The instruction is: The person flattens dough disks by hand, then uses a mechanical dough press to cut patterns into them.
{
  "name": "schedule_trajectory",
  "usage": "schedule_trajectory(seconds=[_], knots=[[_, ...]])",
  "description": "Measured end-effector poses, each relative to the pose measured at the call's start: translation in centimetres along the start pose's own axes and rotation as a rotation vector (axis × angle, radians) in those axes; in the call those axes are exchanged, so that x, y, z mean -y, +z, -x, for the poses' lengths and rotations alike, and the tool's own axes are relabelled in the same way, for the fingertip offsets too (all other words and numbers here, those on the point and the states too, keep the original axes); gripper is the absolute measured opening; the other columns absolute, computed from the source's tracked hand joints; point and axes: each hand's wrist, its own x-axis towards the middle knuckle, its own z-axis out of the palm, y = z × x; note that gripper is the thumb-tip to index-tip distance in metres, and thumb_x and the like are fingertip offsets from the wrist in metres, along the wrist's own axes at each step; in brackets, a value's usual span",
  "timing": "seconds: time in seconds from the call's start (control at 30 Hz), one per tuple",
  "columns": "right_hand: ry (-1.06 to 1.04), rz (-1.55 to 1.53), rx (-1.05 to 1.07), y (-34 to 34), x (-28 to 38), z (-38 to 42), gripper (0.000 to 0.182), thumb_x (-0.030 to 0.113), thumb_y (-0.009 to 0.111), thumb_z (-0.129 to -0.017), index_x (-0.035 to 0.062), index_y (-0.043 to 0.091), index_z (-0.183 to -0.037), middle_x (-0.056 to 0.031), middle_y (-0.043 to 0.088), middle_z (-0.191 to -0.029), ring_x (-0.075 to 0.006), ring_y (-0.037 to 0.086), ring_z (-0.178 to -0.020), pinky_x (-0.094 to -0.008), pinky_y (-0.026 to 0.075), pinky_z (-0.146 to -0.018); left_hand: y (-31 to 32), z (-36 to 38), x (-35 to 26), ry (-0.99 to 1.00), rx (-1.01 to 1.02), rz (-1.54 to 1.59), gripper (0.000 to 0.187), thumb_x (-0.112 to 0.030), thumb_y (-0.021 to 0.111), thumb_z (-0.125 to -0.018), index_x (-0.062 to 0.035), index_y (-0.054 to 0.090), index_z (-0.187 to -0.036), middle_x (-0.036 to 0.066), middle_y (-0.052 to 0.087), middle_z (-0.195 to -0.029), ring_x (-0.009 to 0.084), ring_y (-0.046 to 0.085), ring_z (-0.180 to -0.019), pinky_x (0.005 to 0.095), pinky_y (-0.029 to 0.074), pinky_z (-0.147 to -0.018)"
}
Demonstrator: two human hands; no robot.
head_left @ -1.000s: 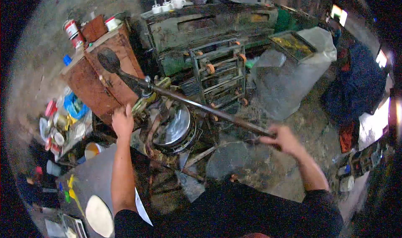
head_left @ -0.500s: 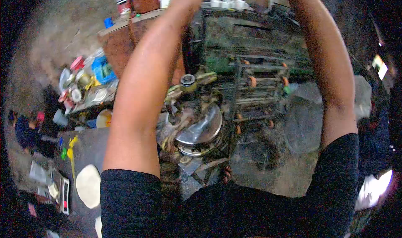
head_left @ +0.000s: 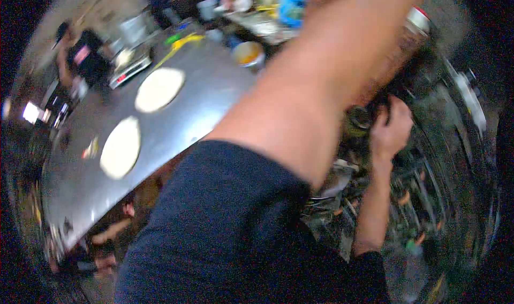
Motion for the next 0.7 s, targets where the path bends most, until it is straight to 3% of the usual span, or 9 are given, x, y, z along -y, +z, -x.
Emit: schedule_trajectory(seconds=[0.17,0.27,0.3,0.33,0.37,0.47,0.53,0.6,0.7], knots=[[0.323,-0.451,-0.062,-1.7,0.4,4.8,0.038,0.016,0.044,-0.092,0.0000,0.051,-0.126,-0.0202,0.050,-0.127,-0.0333,0.047,-0.116,-0.0402,0.031,-0.104,-0.6,0.7,0.3,0.048,0.187,0.107,0.048,-0.041,0.064,-0.079,0.0021,0.062,-0.101,0.026,0.063,-0.093,0.0414,0.063,-0.088,0.0465,0.052,-0.074],[0.787,-0.588,-0.145,-1.0,-0.1,16.0,0.043,0.022,0.040,-0.098,-0.0081,0.045,-0.129,-0.0222,0.047,-0.132,-0.0328,0.044,-0.123,-0.0390,0.029,-0.107,-6.8,2.5,3.0,0.018,0.603,-0.017,0.084,-0.054,0.057,-0.082,0.0054,0.034,-0.138,0.028,0.050,-0.122,0.0346,0.052,-0.108,0.0430,0.045,-0.081],[0.834,-0.440,-0.115,-0.7,-0.5,23.0,0.041,0.015,0.034,-0.098,-0.0101,0.044,-0.129,-0.0244,0.049,-0.129,-0.0337,0.047,-0.120,-0.0393,0.033,-0.106,-7.6,4.1,3.7,0.125,0.569,-0.104,0.072,-0.045,0.057,-0.083,0.0034,0.040,-0.134,0.029,0.047,-0.125,0.0384,0.055,-0.104,0.0454,0.049,-0.079],[1.042,-0.418,-0.033,-0.4,-0.1,28.2,0.045,0.026,0.034,-0.095,-0.0062,0.044,-0.124,-0.0224,0.050,-0.120,-0.0325,0.048,-0.112,-0.0419,0.034,-0.100,-8.1,5.7,4.6,0.229,0.526,-0.193,0.061,-0.036,0.058,-0.083,0.0014,0.046,-0.129,0.029,0.045,-0.128,0.0422,0.057,-0.099,0.0478,0.052,-0.077],[1.367,-0.551,0.171,-0.2,1.3,32.9,0.050,0.038,0.034,-0.092,-0.0023,0.044,-0.120,-0.0203,0.051,-0.111,-0.0313,0.048,-0.103,-0.0446,0.036,-0.093,-11.0,6.2,4.0,0.013,0.614,-0.145,0.055,-0.033,0.061,-0.080,0.0008,0.050,-0.121,0.024,0.047,-0.127,0.0428,0.059,-0.093,0.0488,0.052,-0.075],[2.190,-0.965,0.794,-1.5,7.5,38.3,0.068,0.071,0.034,-0.081,0.0093,0.044,-0.107,-0.0142,0.053,-0.083,-0.0277,0.050,-0.078,-0.0526,0.040,-0.074,-17.7,7.3,3.3,-0.050,0.761,-0.030,0.048,-0.029,0.065,-0.075,-0.0007,0.055,-0.112,0.021,0.055,-0.116,0.0416,0.060,-0.091,0.0488,0.052,-0.074],[2.299,-1.269,0.365,4.5,4.8,46.6,0.066,0.071,0.032,-0.082,0.0073,0.043,-0.098,-0.0143,0.053,-0.084,-0.0314,0.050,-0.080,-0.0561,0.041,-0.079,-20.9,8.9,3.0,-0.002,0.726,0.036,0.044,-0.029,0.066,-0.074,-0.0023,0.057,-0.108,0.020,0.060,-0.107,0.0396,0.061,-0.089,0.0481,0.052,-0.073],[2.363,-1.212,0.140,2.6,7.7,43.4,0.066,0.069,0.031,-0.083,0.0050,0.043,-0.095,-0.0141,0.051,-0.083,-0.0314,0.049,-0.082,-0.0569,0.041,-0.082,-24.7,10.8,2.3,-0.043,0.702,0.157,0.034,-0.028,0.066,-0.073,-0.0049,0.062,-0.098,0.018,0.065,-0.090,0.0362,0.063,-0.083,0.0466,0.052,-0.072],[2.295,-1.433,0.100,1.4,9.0,42.6,0.057,0.063,0.027,-0.087,0.0081,0.040,-0.078,-0.0044,0.029,-0.056,-0.0195,0.033,-0.052,-0.0388,0.037,-0.057,-31.1,15.3,2.3,-0.181,0.605,0.183,0.020,-0.024,0.062,-0.078,-0.0039,0.067,-0.079,0.017,0.065,-0.076,0.0357,0.064,-0.072,0.0436,0.051,-0.067]])
